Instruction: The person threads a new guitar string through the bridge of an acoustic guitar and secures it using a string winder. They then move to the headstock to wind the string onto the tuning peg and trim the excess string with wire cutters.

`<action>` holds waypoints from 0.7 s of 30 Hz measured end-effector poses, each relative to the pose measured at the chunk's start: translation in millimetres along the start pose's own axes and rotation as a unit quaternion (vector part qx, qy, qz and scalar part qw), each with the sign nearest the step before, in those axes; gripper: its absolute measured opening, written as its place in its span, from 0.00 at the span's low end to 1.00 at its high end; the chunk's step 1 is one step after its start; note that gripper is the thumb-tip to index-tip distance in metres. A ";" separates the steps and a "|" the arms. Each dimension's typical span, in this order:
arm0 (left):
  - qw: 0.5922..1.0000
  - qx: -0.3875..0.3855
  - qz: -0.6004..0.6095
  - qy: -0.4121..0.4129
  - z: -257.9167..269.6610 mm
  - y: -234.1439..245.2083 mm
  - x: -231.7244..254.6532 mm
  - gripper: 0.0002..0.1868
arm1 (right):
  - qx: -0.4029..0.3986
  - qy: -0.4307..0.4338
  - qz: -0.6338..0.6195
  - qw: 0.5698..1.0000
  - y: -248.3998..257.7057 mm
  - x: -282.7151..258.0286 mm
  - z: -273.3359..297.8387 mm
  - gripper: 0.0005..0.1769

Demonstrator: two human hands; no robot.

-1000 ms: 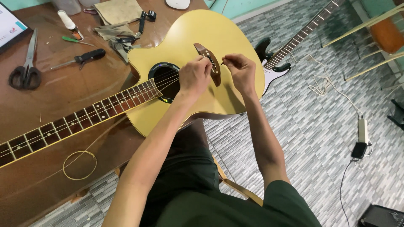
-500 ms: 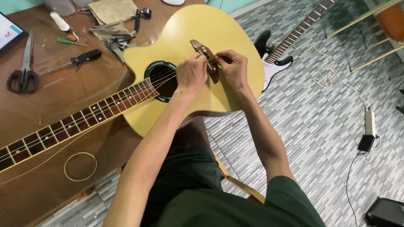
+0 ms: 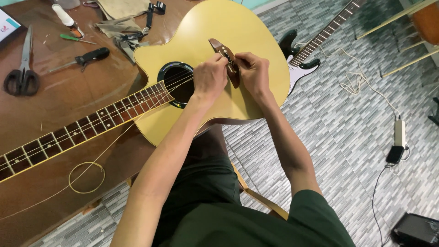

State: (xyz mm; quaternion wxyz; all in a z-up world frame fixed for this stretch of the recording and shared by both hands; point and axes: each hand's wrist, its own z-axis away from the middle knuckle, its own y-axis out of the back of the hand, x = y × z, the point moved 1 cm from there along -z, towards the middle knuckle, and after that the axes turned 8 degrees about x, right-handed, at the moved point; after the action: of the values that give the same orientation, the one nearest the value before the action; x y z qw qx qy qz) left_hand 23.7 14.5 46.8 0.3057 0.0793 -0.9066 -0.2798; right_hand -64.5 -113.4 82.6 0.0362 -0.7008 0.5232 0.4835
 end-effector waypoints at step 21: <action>0.989 0.047 -0.075 -0.121 -3.9 -14.5 -11.0 0.08 | -0.073 0.082 -0.011 0.994 7.3 6.7 -9.0 0.14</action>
State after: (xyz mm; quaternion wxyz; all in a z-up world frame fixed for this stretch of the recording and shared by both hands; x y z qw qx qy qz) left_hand 34.4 4.2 35.7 0.1677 0.1267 -0.9405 -0.2669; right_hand -64.5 -126.3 85.9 -0.0527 -0.7447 0.4794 0.4614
